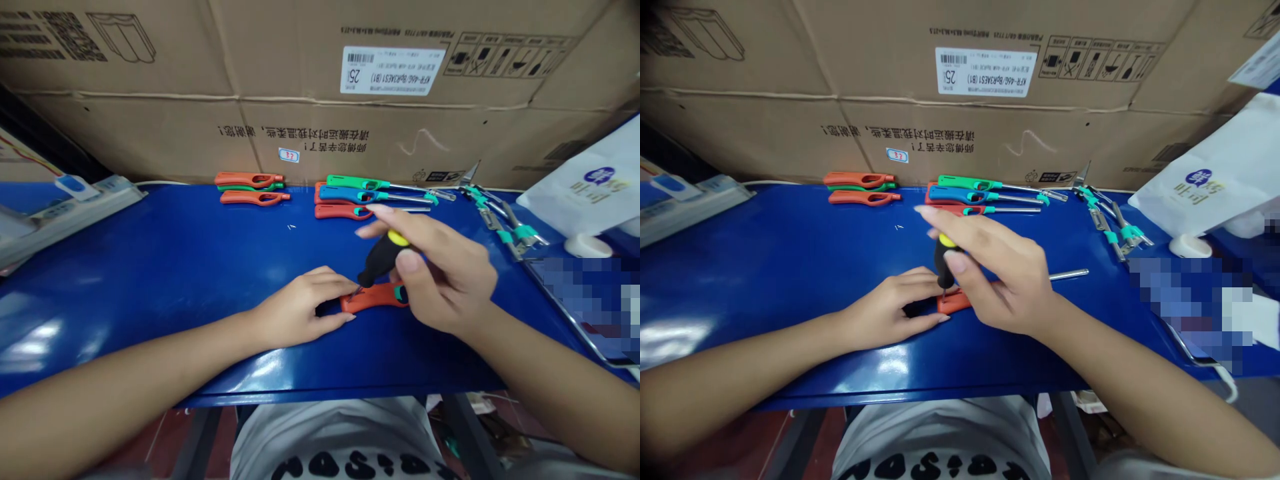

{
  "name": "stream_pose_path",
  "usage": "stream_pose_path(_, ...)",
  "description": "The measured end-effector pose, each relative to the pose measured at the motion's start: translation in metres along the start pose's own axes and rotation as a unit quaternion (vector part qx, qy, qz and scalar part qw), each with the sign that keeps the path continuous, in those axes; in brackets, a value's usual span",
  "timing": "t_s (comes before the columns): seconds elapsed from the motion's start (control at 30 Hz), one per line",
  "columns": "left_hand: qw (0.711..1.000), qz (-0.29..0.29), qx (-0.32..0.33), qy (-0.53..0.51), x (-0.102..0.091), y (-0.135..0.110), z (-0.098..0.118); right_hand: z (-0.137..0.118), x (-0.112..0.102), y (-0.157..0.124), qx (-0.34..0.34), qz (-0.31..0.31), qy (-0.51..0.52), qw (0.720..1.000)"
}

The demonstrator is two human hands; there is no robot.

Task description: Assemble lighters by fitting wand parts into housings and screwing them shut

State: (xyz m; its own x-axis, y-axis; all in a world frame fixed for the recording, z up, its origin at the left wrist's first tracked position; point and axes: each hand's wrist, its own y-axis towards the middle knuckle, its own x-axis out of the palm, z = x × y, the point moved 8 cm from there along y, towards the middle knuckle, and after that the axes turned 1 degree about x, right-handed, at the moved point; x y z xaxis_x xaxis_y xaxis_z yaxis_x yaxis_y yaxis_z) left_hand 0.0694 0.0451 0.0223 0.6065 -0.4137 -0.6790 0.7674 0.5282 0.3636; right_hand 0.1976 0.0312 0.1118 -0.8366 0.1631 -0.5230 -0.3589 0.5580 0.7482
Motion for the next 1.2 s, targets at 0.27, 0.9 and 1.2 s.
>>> stream_pose_path(0.27, 1.0, -0.003, 0.001, -0.002, -0.001, 0.001, 0.002, -0.016, -0.005, 0.001, -0.121, 0.01, -0.074, 0.99)
stream_pose_path(0.9, 1.0, -0.001, 0.0, 0.004, 0.0, 0.0, -0.001, -0.008, -0.003, 0.006, -0.054, -0.027, 0.018, 0.998)
stream_pose_path(1.2, 1.0, 0.001, -0.005, 0.003, -0.001, 0.001, 0.0, -0.005, 0.009, 0.002, -0.036, -0.061, 0.031, 0.997)
